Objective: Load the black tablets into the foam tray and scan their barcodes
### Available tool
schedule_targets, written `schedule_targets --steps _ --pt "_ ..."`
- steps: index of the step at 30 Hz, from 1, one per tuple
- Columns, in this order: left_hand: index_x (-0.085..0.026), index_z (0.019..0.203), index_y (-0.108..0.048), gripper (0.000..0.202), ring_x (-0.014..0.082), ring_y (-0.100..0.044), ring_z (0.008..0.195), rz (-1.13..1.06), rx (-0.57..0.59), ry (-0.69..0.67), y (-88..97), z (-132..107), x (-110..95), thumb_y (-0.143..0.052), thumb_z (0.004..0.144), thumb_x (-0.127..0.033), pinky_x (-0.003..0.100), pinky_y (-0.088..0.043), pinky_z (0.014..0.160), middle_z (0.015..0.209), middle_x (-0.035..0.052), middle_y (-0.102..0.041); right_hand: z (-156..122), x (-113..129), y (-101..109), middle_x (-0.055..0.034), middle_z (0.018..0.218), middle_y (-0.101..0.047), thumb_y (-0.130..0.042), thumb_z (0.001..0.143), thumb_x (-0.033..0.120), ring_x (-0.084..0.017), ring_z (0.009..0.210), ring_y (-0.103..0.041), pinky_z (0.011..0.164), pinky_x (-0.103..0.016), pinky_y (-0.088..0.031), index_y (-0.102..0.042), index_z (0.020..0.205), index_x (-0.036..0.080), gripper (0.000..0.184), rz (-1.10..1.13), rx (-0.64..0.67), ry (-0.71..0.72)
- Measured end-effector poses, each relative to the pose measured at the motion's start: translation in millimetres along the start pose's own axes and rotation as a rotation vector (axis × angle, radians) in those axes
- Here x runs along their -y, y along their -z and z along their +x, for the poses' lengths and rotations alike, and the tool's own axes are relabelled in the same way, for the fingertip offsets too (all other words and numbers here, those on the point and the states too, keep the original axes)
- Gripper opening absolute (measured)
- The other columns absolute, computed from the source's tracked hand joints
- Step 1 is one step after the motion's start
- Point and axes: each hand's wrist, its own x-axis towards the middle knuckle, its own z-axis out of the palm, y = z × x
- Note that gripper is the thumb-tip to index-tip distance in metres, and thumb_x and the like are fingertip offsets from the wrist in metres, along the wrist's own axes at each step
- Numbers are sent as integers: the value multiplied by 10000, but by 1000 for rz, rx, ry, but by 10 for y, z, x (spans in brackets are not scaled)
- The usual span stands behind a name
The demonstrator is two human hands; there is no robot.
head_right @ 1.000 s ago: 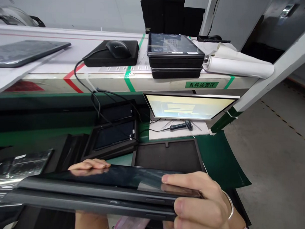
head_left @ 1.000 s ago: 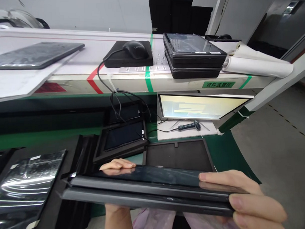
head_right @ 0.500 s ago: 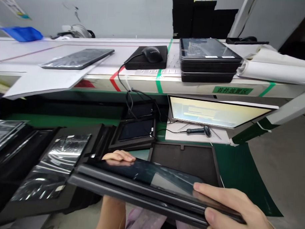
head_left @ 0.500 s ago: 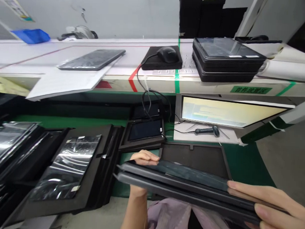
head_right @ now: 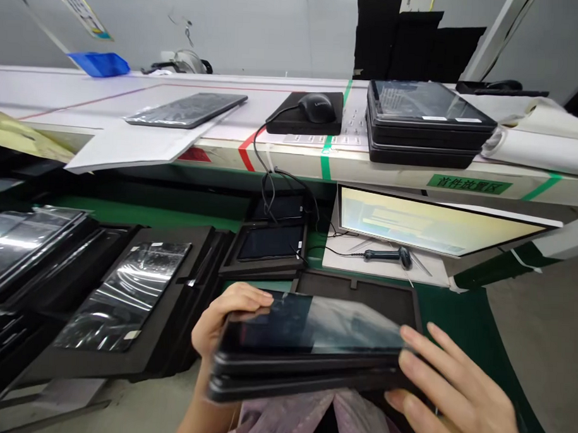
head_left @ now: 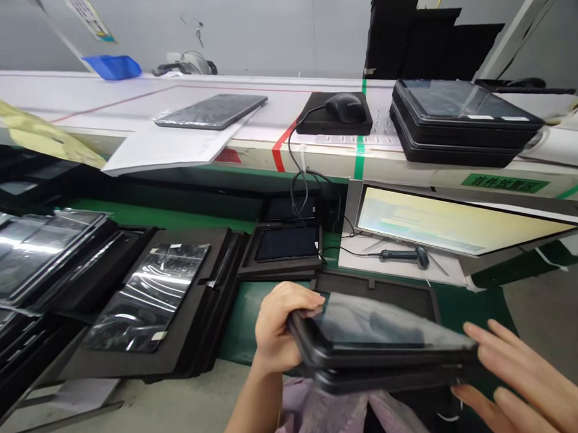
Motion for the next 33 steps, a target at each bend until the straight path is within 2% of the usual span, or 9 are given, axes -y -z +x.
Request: schedule_targets --steps 2,4,8,12,15,18,23,29,33 --pt "-142 903 -584 107 147 -659 752 116 99 -122 -51 65 -49 -535 817 -102 262 -504 669 797 45 -678 112 95 -149 -123 1361 -497 -637 833 169 -311 1261 -471 1067 -502 -419 -585 1084 143 258 -71 65 71" --pt "-133 893 -578 148 150 -667 768 165 143 -175 -126 103 -71 -550 766 -63 267 -495 679 811 47 -683 263 210 -312 -167 1307 -531 -527 893 155 -291 1266 -466 1058 -473 -427 -540 1157 88 273 -97 112 36" --pt "-149 865 -568 75 146 -666 708 100 37 -127 -256 116 -44 -494 869 -160 262 -497 614 762 43 -685 593 402 -494 -146 1007 -676 -385 914 58 -231 1012 -630 845 -361 -529 -583 1105 52 276 -157 11 -16" --pt "-152 829 -568 175 150 -672 654 24 -92 -142 -320 102 -8 -499 918 -287 245 -507 593 701 41 -686 810 509 -441 -101 837 -714 -400 921 68 -225 783 -692 678 -328 -540 -637 955 80 239 -267 -27 59" --pt "-139 818 -577 213 148 -669 621 34 -165 -167 -357 95 -20 -506 921 -312 233 -502 578 671 44 -681 829 535 -394 -68 802 -722 -379 943 93 -206 701 -696 654 -317 -531 -640 906 110 264 -323 -7 115" --pt "-140 826 -579 197 146 -663 595 62 -213 -165 -377 77 -41 -521 915 -305 230 -500 558 667 40 -680 737 546 -410 -74 864 -722 -424 915 69 -220 752 -697 737 -340 -521 -652 941 108 233 -324 7 124" --pt "-145 828 -586 239 150 -662 587 84 -171 -132 -344 0 -53 -497 925 -344 234 -506 560 657 46 -682 585 612 -499 -83 1008 -691 -508 841 7 -261 963 -653 854 -356 -465 -664 1066 116 295 -275 -21 -1" --pt "-148 859 -596 230 149 -661 616 126 -147 -61 -244 -76 -130 -520 909 -360 238 -512 587 678 45 -684 616 700 -559 -89 984 -687 -409 883 4 -242 970 -636 862 -361 -452 -665 1050 107 323 -211 -66 -107" --pt "-135 876 -602 266 147 -661 643 160 -157 -56 -180 -99 -201 -552 891 -395 231 -517 615 683 54 -680 708 663 -515 -56 927 -710 -413 924 95 -218 891 -669 794 -329 -492 -661 1022 127 269 -207 -20 -21"
